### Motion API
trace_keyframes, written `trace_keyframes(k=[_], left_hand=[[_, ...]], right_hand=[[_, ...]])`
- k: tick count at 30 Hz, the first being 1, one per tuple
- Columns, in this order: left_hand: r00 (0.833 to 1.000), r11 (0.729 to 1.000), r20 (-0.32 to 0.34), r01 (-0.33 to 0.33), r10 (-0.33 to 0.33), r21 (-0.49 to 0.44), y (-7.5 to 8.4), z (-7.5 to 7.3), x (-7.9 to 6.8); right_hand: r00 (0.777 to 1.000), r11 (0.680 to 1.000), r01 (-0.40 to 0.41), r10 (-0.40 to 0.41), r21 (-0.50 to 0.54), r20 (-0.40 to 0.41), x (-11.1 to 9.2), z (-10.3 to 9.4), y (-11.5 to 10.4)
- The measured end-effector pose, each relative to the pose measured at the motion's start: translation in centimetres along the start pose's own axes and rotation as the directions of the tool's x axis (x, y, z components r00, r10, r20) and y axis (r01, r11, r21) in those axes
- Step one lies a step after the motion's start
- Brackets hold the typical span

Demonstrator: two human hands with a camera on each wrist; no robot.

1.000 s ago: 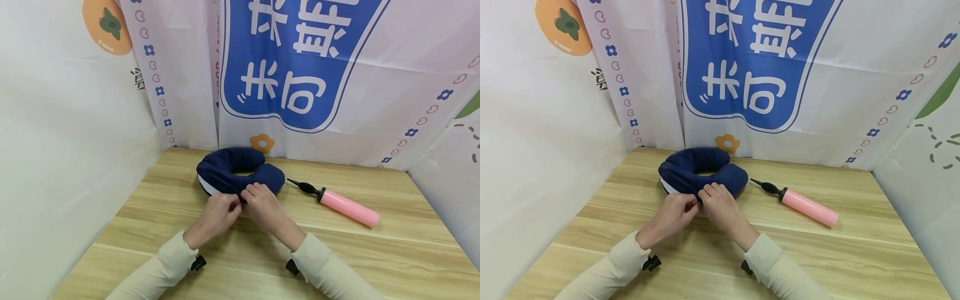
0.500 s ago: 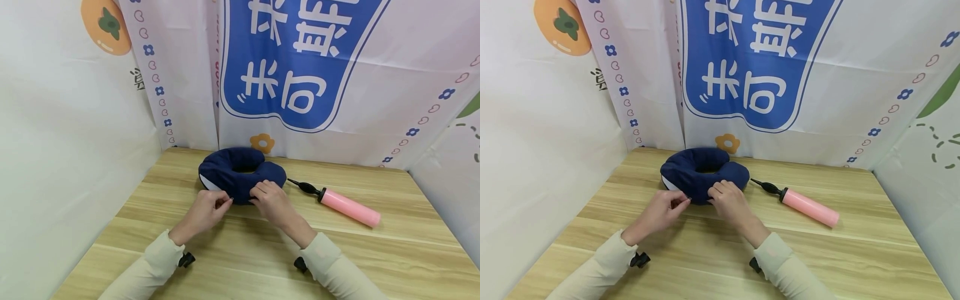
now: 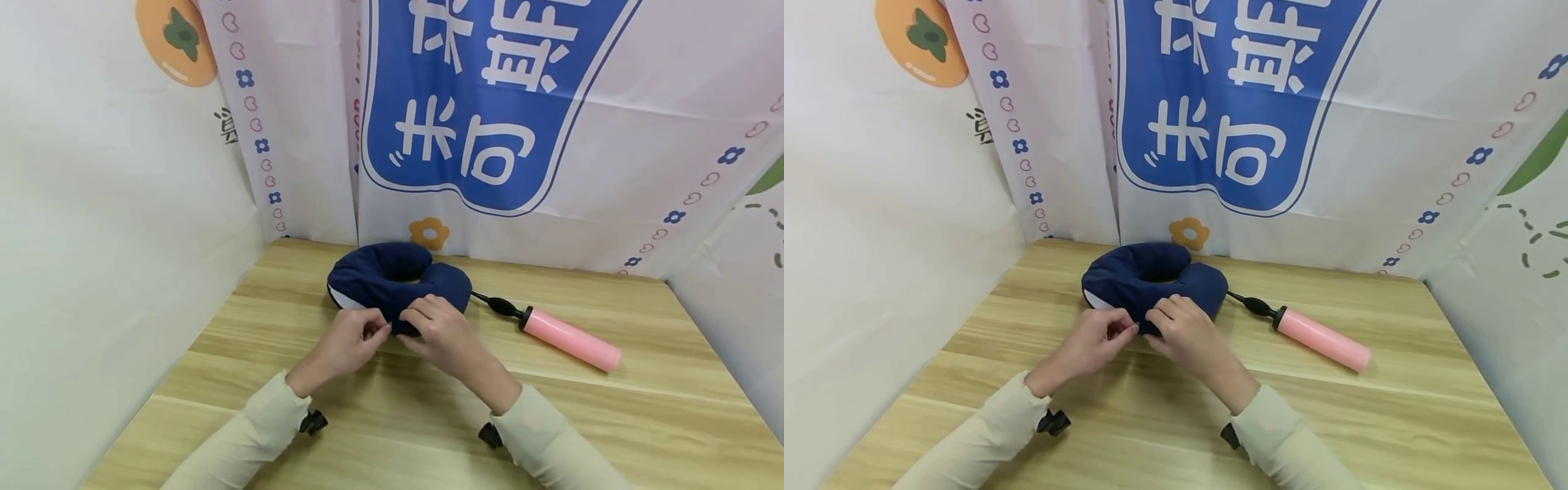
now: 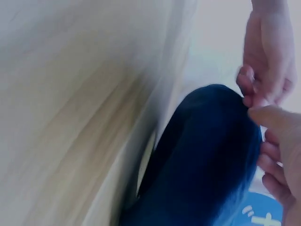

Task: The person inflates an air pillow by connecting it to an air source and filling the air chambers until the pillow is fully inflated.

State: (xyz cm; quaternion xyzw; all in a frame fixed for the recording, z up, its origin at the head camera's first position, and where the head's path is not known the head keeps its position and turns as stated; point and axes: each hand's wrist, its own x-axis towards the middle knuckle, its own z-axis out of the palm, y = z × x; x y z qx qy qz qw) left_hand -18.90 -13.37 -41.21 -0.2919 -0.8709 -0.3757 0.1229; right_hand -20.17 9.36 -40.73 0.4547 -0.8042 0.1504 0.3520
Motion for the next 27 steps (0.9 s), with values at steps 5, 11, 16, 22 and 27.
trace_keyframes(k=[5, 11, 16, 22, 27], left_hand=[[0.999, 0.998, -0.016, -0.051, 0.051, -0.025, 0.0, 0.6, 0.0], [0.995, 0.995, -0.055, -0.084, 0.081, -0.053, -0.5, 0.5, -0.7], [0.997, 0.995, -0.046, -0.066, 0.062, -0.081, -0.9, -0.1, -0.9], [0.997, 0.996, -0.064, -0.040, 0.035, -0.085, -1.1, -1.1, -0.9], [0.995, 0.997, -0.086, -0.049, 0.044, -0.056, -1.0, -1.2, -0.8]], right_hand=[[0.998, 0.994, 0.037, -0.033, -0.101, 0.045, 0.2, 0.7, -0.1], [0.998, 0.993, 0.065, -0.062, -0.102, 0.032, -0.2, 1.1, 0.3], [0.994, 0.992, 0.099, -0.103, -0.073, -0.049, -0.9, 1.0, 1.2], [0.985, 0.991, 0.122, -0.126, -0.047, -0.114, -1.6, 0.3, 2.6], [0.995, 0.998, 0.056, -0.058, -0.020, -0.077, -1.7, -0.7, 2.7]])
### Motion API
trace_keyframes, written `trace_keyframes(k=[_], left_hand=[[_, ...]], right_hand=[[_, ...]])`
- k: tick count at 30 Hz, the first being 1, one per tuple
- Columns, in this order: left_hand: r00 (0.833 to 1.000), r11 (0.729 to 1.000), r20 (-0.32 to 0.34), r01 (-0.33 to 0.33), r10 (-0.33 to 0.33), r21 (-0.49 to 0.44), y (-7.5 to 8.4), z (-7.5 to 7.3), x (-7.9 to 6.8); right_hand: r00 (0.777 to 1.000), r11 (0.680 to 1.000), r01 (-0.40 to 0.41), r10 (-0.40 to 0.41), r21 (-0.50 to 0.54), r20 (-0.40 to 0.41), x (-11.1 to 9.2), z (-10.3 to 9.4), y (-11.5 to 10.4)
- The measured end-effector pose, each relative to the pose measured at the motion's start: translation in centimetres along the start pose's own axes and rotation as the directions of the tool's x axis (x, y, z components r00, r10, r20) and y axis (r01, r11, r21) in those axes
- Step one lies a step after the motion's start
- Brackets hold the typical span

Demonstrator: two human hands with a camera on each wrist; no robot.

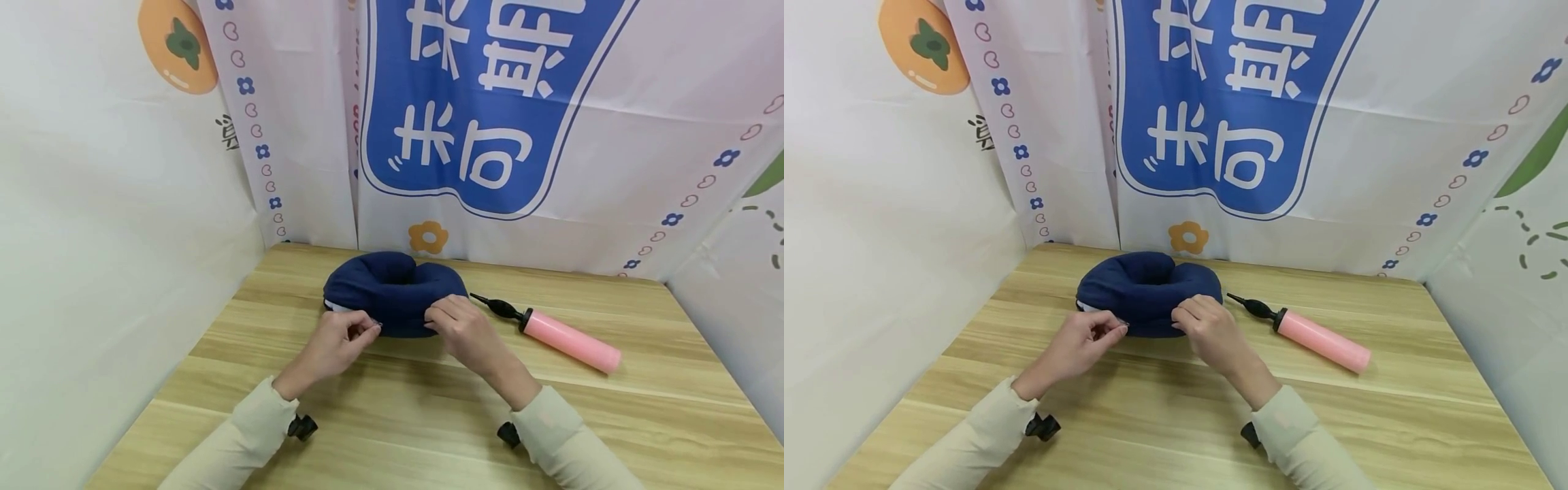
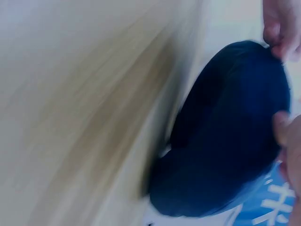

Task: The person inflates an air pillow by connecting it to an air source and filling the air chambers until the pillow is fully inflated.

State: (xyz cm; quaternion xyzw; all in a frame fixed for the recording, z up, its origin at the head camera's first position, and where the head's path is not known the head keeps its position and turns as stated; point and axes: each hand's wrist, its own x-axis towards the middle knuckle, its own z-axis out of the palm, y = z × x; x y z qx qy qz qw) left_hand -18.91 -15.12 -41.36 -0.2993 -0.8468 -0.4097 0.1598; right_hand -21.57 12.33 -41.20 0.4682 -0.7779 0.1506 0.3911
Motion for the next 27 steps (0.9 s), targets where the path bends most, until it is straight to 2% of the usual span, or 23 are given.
trace_keyframes(k=[4, 8, 12, 19, 27], left_hand=[[1.000, 1.000, -0.017, 0.006, -0.006, 0.025, 0.5, 0.3, 0.2], [1.000, 0.999, -0.018, 0.013, -0.012, 0.038, 1.0, 0.6, 0.3], [1.000, 0.999, -0.021, -0.001, 0.002, 0.046, 1.2, 0.8, 0.2], [0.999, 0.999, -0.044, -0.029, 0.030, 0.036, 1.2, 0.9, 0.1], [0.995, 0.998, -0.075, -0.062, 0.063, 0.011, 1.1, 0.2, -0.1]], right_hand=[[0.998, 0.998, -0.060, 0.061, -0.006, 0.032, 0.8, -0.5, -1.3], [0.998, 0.996, -0.024, 0.030, -0.085, 0.059, 1.8, 0.0, -2.7], [0.998, 0.986, -0.014, 0.025, -0.163, 0.064, 2.0, 0.8, -3.1], [0.998, 0.995, -0.052, 0.055, -0.085, 0.032, 1.5, 0.9, -2.3], [0.998, 0.997, -0.047, 0.045, -0.066, -0.034, 0.7, 0.4, -0.8]])
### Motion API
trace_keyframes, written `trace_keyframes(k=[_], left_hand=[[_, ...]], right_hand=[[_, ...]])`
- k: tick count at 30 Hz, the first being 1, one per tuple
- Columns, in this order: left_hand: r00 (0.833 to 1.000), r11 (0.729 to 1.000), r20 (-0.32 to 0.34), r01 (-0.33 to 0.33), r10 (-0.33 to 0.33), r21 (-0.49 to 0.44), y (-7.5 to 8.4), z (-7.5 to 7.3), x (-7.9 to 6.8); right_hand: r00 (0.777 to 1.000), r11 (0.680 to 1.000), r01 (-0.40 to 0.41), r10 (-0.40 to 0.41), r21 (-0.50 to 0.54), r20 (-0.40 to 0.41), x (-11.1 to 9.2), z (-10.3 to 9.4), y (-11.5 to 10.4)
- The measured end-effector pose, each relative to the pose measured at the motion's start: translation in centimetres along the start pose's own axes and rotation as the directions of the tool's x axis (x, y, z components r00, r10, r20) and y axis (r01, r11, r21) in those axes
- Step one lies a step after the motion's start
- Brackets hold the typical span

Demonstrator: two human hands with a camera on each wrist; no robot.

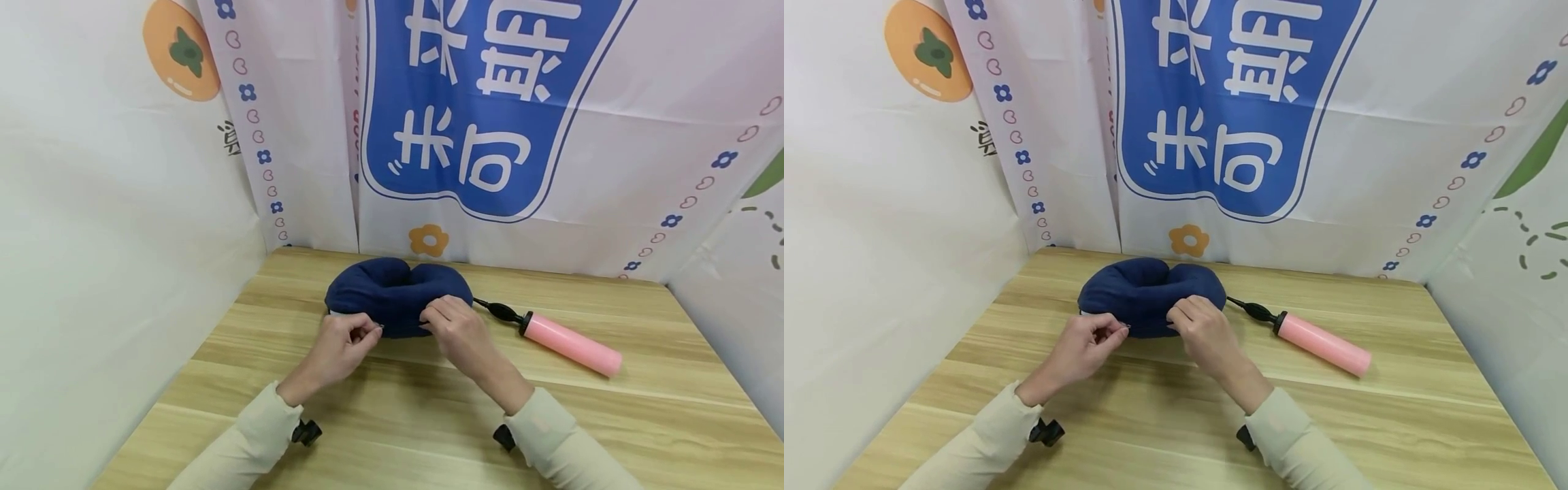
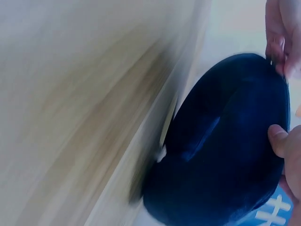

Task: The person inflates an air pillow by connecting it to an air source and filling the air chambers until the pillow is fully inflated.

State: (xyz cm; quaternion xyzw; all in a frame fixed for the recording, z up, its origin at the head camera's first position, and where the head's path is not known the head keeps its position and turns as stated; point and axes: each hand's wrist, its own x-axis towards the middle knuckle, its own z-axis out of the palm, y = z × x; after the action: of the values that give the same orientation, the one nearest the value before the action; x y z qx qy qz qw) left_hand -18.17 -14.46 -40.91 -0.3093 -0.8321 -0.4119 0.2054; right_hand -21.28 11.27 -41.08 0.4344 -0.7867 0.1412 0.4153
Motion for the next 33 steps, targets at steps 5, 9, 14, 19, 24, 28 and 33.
trace_keyframes(k=[5, 9, 14, 19, 24, 28, 33], left_hand=[[0.995, 0.995, 0.007, 0.095, -0.095, -0.015, -0.6, -1.1, -0.6], [0.988, 0.987, 0.012, 0.157, -0.157, -0.021, -0.9, -1.8, -1.3], [0.989, 0.989, 0.021, 0.148, -0.148, -0.018, -0.7, -1.9, -1.2], [0.992, 0.992, 0.050, 0.121, -0.119, -0.039, -0.3, -1.4, -0.9], [0.995, 0.995, 0.068, 0.074, -0.070, -0.059, -0.9, -1.1, -1.4], [0.996, 0.996, 0.045, 0.074, -0.071, -0.058, -1.5, -1.6, -1.8], [0.994, 0.995, 0.068, 0.086, -0.083, -0.047, -1.9, -2.1, -2.0]], right_hand=[[0.994, 0.994, -0.105, 0.105, 0.010, 0.028, -1.4, -0.7, 2.0], [0.985, 0.987, -0.158, 0.156, 0.023, 0.074, -2.0, -1.5, 2.0], [0.996, 0.998, -0.030, 0.025, 0.055, 0.081, -0.5, -1.1, -0.1], [0.994, 0.992, 0.071, -0.061, -0.107, 0.093, 0.4, 0.1, -1.5], [0.994, 0.989, 0.095, -0.087, -0.116, 0.072, -0.2, 0.8, -0.9], [0.998, 0.997, 0.059, -0.058, -0.045, 0.012, -0.8, 0.9, 0.2], [0.997, 0.997, 0.071, -0.071, -0.006, 0.012, -1.6, 0.8, 0.9]])
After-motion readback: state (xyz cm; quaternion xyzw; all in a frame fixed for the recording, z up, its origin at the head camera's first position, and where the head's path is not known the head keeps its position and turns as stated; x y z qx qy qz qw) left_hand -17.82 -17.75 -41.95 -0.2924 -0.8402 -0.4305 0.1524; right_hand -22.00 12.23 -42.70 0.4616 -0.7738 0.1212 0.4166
